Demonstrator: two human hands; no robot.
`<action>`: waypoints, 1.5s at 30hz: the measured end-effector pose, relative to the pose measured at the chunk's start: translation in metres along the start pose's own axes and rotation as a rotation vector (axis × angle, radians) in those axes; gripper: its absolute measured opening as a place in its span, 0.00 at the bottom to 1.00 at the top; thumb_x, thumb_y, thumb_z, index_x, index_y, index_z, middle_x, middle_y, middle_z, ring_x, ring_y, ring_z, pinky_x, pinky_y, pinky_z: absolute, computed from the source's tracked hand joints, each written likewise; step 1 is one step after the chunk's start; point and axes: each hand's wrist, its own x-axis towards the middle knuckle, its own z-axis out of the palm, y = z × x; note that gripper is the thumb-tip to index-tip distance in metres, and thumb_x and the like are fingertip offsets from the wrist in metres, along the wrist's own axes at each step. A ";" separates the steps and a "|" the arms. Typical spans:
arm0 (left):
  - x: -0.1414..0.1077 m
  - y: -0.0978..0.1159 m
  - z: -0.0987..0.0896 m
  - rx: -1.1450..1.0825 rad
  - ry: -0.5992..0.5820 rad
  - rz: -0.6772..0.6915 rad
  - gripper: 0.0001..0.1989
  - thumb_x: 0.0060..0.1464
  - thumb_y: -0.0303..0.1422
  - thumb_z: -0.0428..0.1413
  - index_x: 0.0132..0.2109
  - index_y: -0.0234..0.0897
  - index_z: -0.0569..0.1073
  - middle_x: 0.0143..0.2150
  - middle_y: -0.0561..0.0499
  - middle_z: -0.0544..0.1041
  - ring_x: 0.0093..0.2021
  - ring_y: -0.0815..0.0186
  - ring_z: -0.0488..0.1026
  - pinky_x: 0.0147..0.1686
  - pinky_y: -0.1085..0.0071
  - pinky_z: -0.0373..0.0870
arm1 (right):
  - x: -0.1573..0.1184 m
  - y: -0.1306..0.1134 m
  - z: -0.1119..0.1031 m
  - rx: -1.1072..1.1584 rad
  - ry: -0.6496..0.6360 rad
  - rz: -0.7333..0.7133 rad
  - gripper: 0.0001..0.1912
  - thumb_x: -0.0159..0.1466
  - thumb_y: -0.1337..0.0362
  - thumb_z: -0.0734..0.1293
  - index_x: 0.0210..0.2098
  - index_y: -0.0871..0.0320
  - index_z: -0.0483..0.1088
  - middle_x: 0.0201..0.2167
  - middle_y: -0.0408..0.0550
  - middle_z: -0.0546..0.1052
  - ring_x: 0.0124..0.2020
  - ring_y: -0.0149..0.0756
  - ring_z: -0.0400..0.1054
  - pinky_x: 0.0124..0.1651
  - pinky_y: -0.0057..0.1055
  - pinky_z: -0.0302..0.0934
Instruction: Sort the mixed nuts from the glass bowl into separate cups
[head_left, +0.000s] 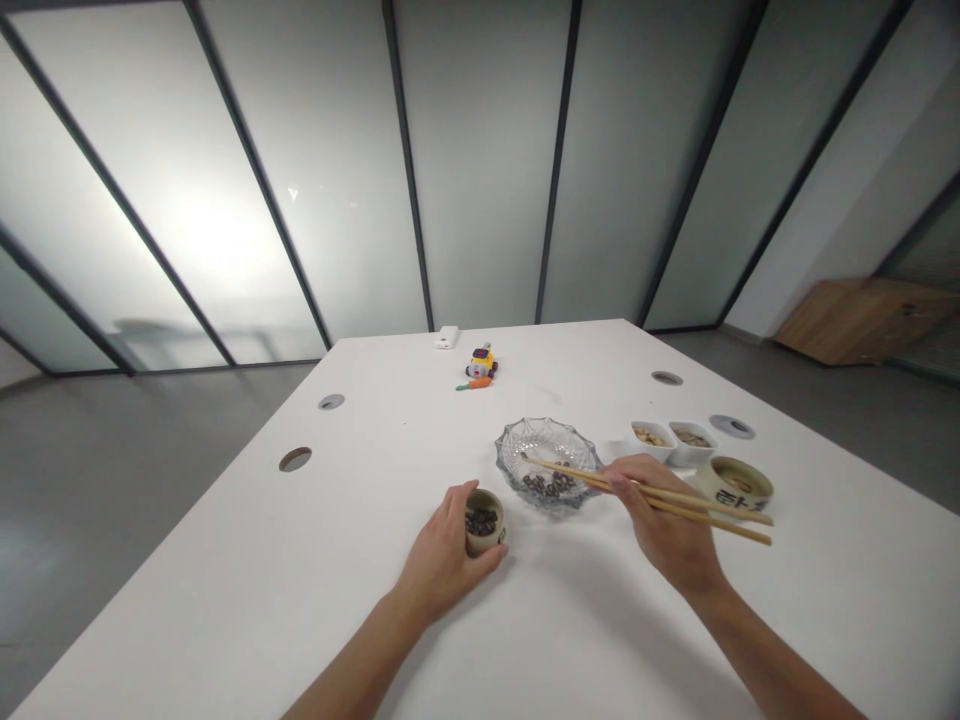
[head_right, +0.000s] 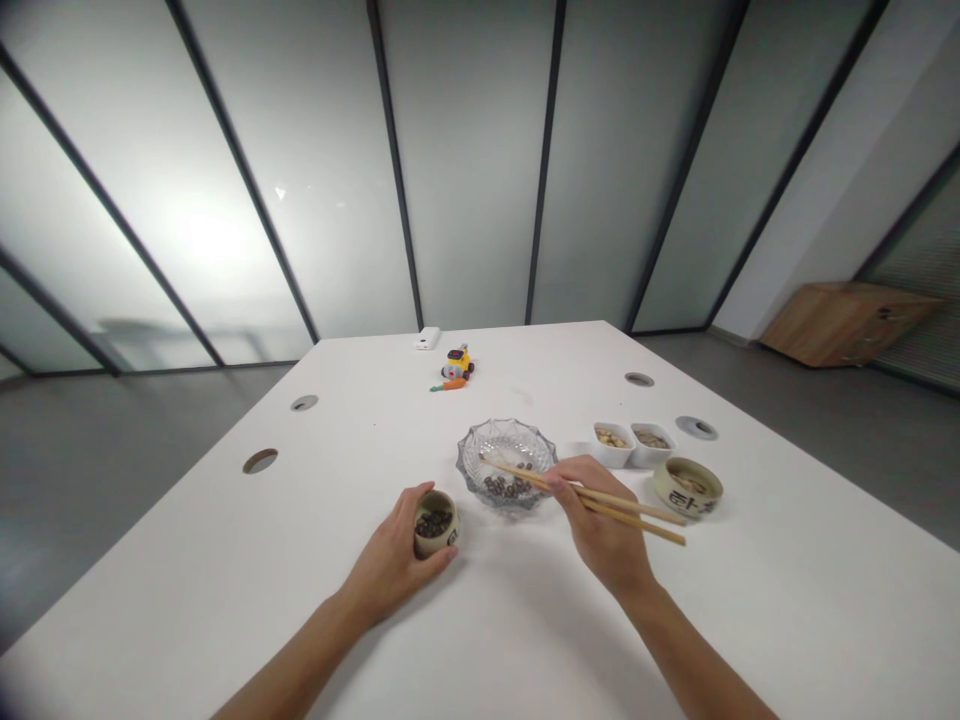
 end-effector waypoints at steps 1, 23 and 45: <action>0.000 0.001 0.000 0.001 0.000 -0.001 0.37 0.53 0.35 0.65 0.67 0.42 0.61 0.64 0.40 0.71 0.62 0.49 0.72 0.64 0.50 0.69 | -0.001 -0.005 0.001 0.035 -0.017 0.022 0.17 0.73 0.53 0.63 0.32 0.53 0.76 0.31 0.48 0.80 0.33 0.39 0.75 0.36 0.33 0.70; 0.000 -0.002 0.001 -0.005 0.001 0.004 0.37 0.53 0.34 0.64 0.67 0.42 0.60 0.63 0.40 0.71 0.61 0.50 0.73 0.64 0.50 0.69 | 0.003 0.033 -0.004 -0.156 -0.112 -0.034 0.19 0.72 0.47 0.63 0.33 0.53 0.73 0.29 0.45 0.77 0.30 0.37 0.72 0.34 0.33 0.66; 0.000 -0.004 0.002 0.009 0.005 0.023 0.37 0.54 0.36 0.64 0.67 0.42 0.60 0.64 0.41 0.71 0.62 0.50 0.72 0.64 0.48 0.69 | 0.004 0.039 -0.010 -0.102 -0.214 -0.034 0.18 0.73 0.51 0.63 0.33 0.53 0.76 0.33 0.48 0.78 0.36 0.39 0.74 0.39 0.35 0.70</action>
